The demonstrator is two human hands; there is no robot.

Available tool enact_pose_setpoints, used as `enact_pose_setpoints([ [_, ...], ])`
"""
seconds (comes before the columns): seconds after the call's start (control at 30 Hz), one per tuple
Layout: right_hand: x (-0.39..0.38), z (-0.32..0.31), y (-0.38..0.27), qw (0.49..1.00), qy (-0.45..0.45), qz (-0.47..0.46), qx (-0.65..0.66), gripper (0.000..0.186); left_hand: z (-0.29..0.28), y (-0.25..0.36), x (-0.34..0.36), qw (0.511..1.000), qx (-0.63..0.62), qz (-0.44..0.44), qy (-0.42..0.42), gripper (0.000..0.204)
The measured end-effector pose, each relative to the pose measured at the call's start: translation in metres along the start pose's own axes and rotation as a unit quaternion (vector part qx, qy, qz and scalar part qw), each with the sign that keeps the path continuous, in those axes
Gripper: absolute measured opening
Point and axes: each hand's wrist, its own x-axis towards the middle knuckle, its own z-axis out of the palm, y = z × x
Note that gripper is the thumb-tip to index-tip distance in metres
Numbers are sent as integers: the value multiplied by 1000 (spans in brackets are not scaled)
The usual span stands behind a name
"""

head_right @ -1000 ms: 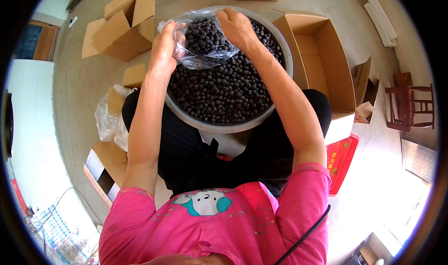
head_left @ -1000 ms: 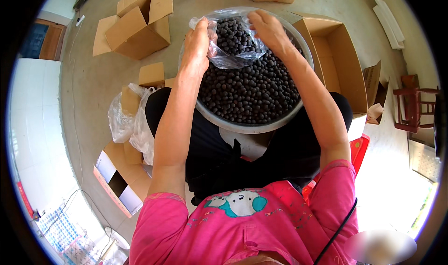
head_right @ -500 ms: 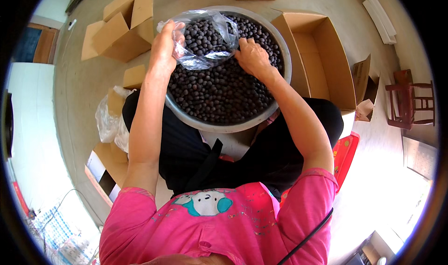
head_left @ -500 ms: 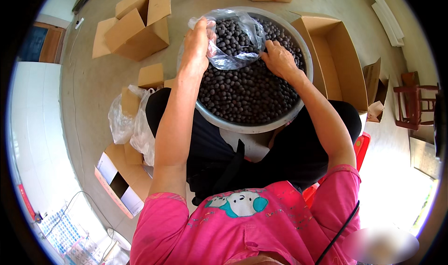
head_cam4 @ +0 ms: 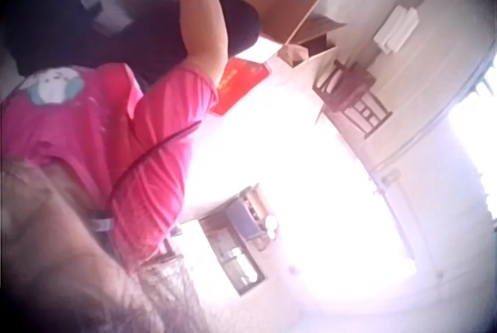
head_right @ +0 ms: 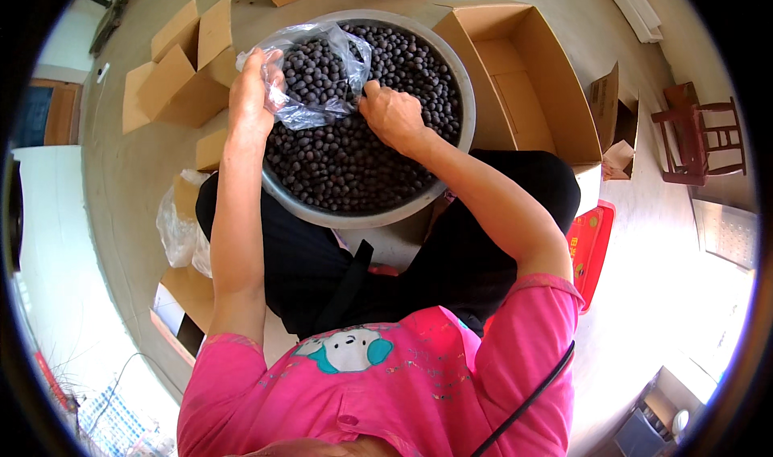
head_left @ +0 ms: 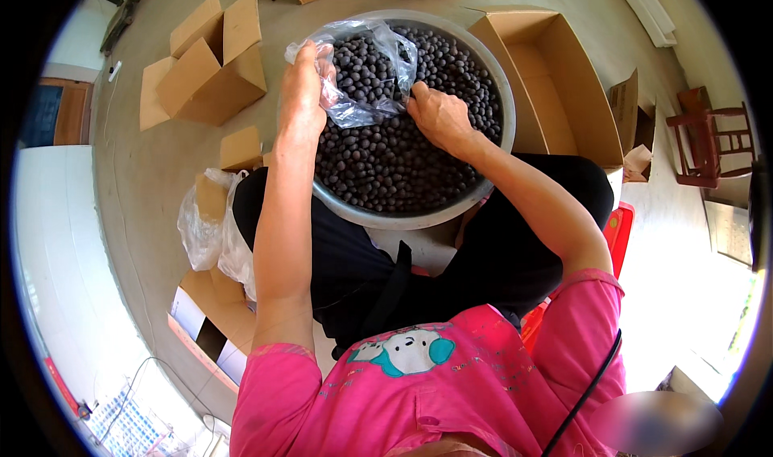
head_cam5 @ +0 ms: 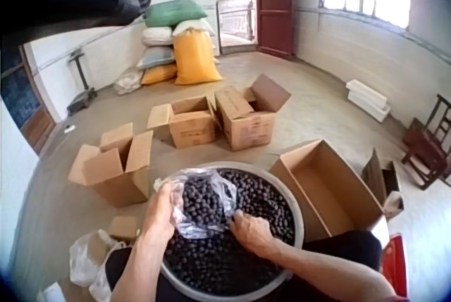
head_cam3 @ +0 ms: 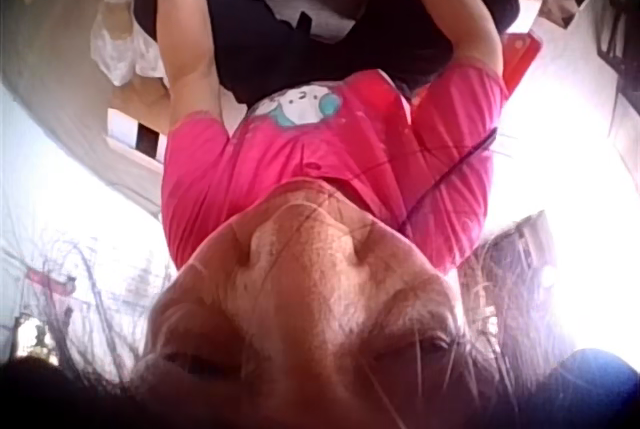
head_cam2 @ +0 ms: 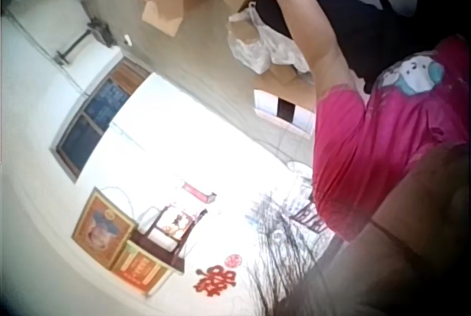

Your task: The person scoops dark round bulbs from a large metal bowl into a clear plastic bag using both hands. The person fills the bag, sets it aside, and then repeats the process with a second bag.

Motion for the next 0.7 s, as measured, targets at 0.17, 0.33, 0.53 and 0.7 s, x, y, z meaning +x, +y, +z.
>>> enact_pose_setpoints([
  [0.17, -3, 2, 2, 1000, 17, -11, 21, 27, 1, 1, -1, 1000, 1, -5, -6, 40],
  [0.33, 0, -3, 1, 1000, -18, 4, 19, 28, 0, 2, -3, 1000, -5, -3, -4, 40],
  [0.53, 23, -21, 11, 997, 19, 72, 26, 33, 2, 5, -6, 1000, -12, -11, 13, 39],
  [0.7, 52, -36, 22, 992, 109, 14, 62, 37, 2, 6, -6, 1000, 5, -6, 3, 38],
])
